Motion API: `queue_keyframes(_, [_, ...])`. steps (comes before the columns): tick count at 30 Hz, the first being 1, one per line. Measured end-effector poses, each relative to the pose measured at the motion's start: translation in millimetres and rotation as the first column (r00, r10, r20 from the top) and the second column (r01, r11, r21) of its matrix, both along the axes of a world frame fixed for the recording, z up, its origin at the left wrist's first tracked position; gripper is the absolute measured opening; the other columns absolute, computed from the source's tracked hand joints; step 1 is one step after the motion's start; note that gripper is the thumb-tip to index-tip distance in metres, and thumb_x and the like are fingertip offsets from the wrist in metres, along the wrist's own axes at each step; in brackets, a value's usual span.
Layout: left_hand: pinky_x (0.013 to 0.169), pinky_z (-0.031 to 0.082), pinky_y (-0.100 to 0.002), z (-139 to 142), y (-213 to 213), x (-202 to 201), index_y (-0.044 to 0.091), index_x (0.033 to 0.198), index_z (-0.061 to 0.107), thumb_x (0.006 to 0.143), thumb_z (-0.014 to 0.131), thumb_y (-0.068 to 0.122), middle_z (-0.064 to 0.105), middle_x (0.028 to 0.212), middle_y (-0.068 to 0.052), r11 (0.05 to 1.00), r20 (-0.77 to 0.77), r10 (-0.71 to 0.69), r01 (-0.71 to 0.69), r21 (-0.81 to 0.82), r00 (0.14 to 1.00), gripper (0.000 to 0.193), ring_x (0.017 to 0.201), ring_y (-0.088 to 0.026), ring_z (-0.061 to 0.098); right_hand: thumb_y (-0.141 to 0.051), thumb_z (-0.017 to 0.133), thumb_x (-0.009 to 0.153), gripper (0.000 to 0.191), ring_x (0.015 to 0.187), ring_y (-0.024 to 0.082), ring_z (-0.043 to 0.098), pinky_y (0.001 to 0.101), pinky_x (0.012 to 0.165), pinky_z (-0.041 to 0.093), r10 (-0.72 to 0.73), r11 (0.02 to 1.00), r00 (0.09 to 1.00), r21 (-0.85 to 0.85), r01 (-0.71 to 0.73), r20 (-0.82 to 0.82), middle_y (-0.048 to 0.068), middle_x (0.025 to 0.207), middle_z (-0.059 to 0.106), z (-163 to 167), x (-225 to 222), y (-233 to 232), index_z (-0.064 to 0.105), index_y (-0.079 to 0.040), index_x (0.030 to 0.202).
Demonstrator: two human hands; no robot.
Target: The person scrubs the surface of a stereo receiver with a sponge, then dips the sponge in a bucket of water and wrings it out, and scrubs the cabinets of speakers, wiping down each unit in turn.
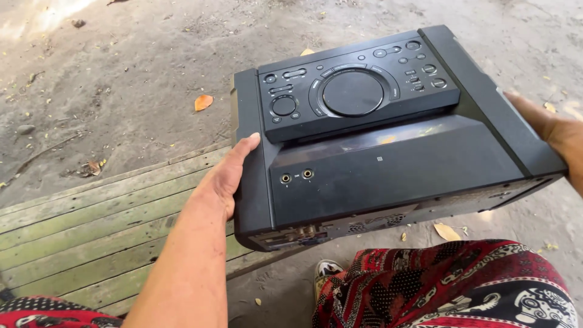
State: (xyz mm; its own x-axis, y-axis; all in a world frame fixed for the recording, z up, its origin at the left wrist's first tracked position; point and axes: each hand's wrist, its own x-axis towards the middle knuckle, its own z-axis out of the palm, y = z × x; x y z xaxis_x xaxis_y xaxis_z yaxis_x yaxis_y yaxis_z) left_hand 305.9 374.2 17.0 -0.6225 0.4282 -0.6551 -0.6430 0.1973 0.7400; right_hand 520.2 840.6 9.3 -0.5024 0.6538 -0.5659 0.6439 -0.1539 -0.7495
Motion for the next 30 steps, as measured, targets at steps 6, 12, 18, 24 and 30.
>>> queue_keyframes(6, [0.107, 0.048, -0.049, -5, 2, 7, 0.011, 0.141, 0.060, 0.074, 0.069, 0.060, 0.067, 0.141, -0.011, 0.999, 0.049, 0.033, -0.032, -0.022, 0.998, 0.084, 0.126, -0.028, 0.063, -0.063, 0.046, 0.105, 0.063, 0.082, 0.019, 0.063, 0.0392, 0.067, 0.050, 0.027, 0.999, 0.999, 0.046, -0.028, 0.030, 0.014, 0.112, 0.071, -7, 0, 14, 0.067, -0.008, 0.128])
queue_keyframes(12, [0.107, 0.048, -0.046, -19, 13, 11, 0.008, 0.142, 0.060, 0.076, 0.068, 0.061, 0.069, 0.138, -0.015, 0.996, 0.039, 0.047, -0.050, 0.077, 0.998, 0.085, 0.125, -0.033, 0.065, -0.060, 0.046, 0.106, 0.063, 0.094, 0.032, 0.062, 0.0511, 0.076, 0.050, -0.010, 0.986, 0.989, 0.164, -0.015, 0.149, 0.023, 0.117, 0.069, 14, -12, 9, 0.066, -0.006, 0.133])
queue_keyframes(18, [0.111, 0.045, -0.044, -28, 23, 9, 0.004, 0.143, 0.061, 0.080, 0.069, 0.062, 0.068, 0.140, -0.014, 0.992, -0.080, 0.118, -0.121, -0.040, 0.990, 0.085, 0.129, -0.031, 0.063, -0.063, 0.051, 0.103, 0.073, 0.123, 0.045, 0.061, 0.0590, 0.102, 0.050, -0.067, 0.868, 0.923, 0.478, -0.134, 0.380, 0.027, 0.140, 0.061, 49, -48, -35, 0.061, -0.001, 0.141])
queue_keyframes(24, [0.115, 0.040, -0.043, -30, 26, 27, 0.003, 0.147, 0.052, 0.087, 0.067, 0.061, 0.058, 0.147, -0.018, 0.945, -0.315, 0.129, -0.213, -0.248, 0.940, 0.085, 0.136, -0.032, 0.054, -0.059, 0.053, 0.097, 0.074, 0.144, 0.038, 0.046, 0.0520, 0.115, 0.041, 0.134, 0.429, 0.870, 0.764, -0.483, 0.475, 0.022, 0.156, 0.047, 43, -65, -131, 0.048, -0.014, 0.155])
queue_keyframes(30, [0.115, 0.041, -0.040, -33, 22, 50, 0.006, 0.155, 0.037, 0.089, 0.064, 0.055, 0.054, 0.150, -0.018, 0.945, -0.419, 0.093, -0.212, -0.247, 0.903, 0.087, 0.139, -0.032, 0.052, -0.064, 0.053, 0.092, 0.078, 0.153, 0.033, 0.021, 0.0558, 0.122, 0.018, 0.206, 0.424, 0.844, 0.732, -0.533, 0.495, 0.017, 0.166, 0.023, 27, -76, -202, 0.041, -0.019, 0.155])
